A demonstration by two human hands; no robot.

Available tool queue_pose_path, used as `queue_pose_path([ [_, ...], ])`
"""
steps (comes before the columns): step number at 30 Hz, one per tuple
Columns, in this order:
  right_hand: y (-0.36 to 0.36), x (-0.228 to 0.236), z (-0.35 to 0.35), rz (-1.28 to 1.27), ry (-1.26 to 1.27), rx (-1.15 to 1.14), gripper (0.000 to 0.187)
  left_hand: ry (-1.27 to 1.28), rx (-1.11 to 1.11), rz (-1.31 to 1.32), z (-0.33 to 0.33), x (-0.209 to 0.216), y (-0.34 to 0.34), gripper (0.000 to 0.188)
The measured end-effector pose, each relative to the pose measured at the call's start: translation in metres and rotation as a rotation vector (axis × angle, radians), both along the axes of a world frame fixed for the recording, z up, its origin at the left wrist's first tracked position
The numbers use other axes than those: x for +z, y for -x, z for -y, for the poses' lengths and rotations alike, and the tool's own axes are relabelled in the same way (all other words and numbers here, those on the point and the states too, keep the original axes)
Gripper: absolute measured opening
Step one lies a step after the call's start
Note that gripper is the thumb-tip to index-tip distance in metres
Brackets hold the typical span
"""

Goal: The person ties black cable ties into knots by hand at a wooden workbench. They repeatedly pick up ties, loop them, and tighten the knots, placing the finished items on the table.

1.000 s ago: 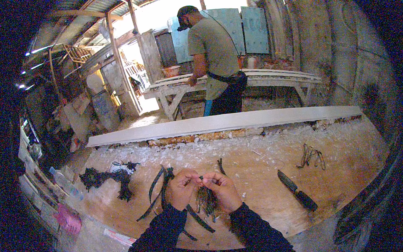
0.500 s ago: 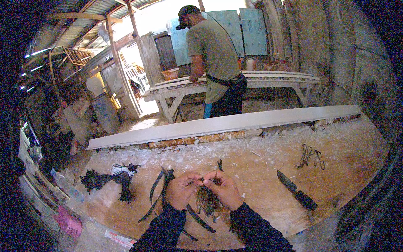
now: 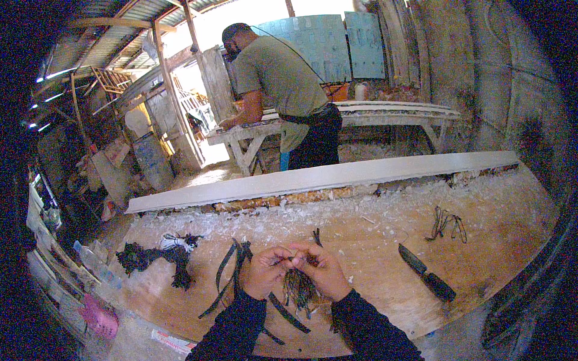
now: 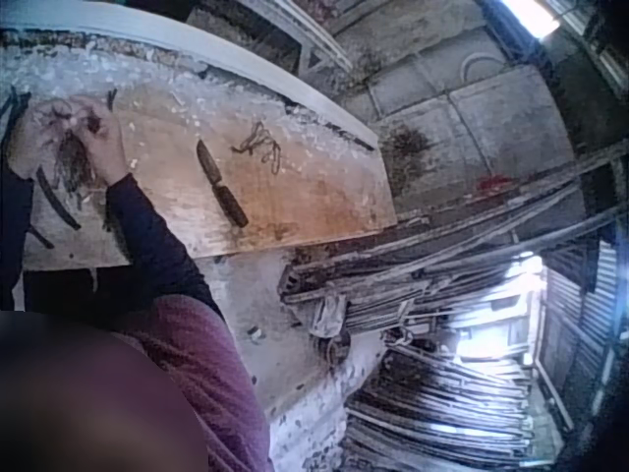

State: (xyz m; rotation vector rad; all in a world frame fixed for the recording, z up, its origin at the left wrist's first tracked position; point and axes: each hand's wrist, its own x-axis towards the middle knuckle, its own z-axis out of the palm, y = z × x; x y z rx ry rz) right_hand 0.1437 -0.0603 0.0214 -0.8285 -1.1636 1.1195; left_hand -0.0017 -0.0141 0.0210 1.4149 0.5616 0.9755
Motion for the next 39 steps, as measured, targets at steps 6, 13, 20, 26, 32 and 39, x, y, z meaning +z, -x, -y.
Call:
queue_pose_path([
  [6,-0.005,-0.003,0.0,0.021,0.031,0.055,0.016,0.084,-0.067,-0.004,-0.002,0.0,0.001,0.015],
  [13,-0.008,-0.012,-0.004,-0.058,-0.014,0.072,0.012,0.081,-0.088,0.013,-0.001,0.004,0.001,0.014],
  [20,-0.008,-0.014,-0.006,-0.057,0.033,0.049,0.01,-0.012,-0.032,0.035,-0.004,0.001,0.0,0.011],
  [26,-0.005,-0.013,-0.006,-0.113,0.037,0.059,0.01,-0.129,-0.008,0.019,-0.009,-0.005,0.002,0.011],
  [32,-0.002,-0.013,-0.006,-0.16,0.068,0.125,0.006,-0.068,-0.128,0.029,-0.013,-0.001,0.007,0.008],
  [39,0.001,-0.005,0.0,-0.219,0.125,0.176,0.009,0.227,-0.192,0.038,-0.011,-0.001,0.012,0.009],
])
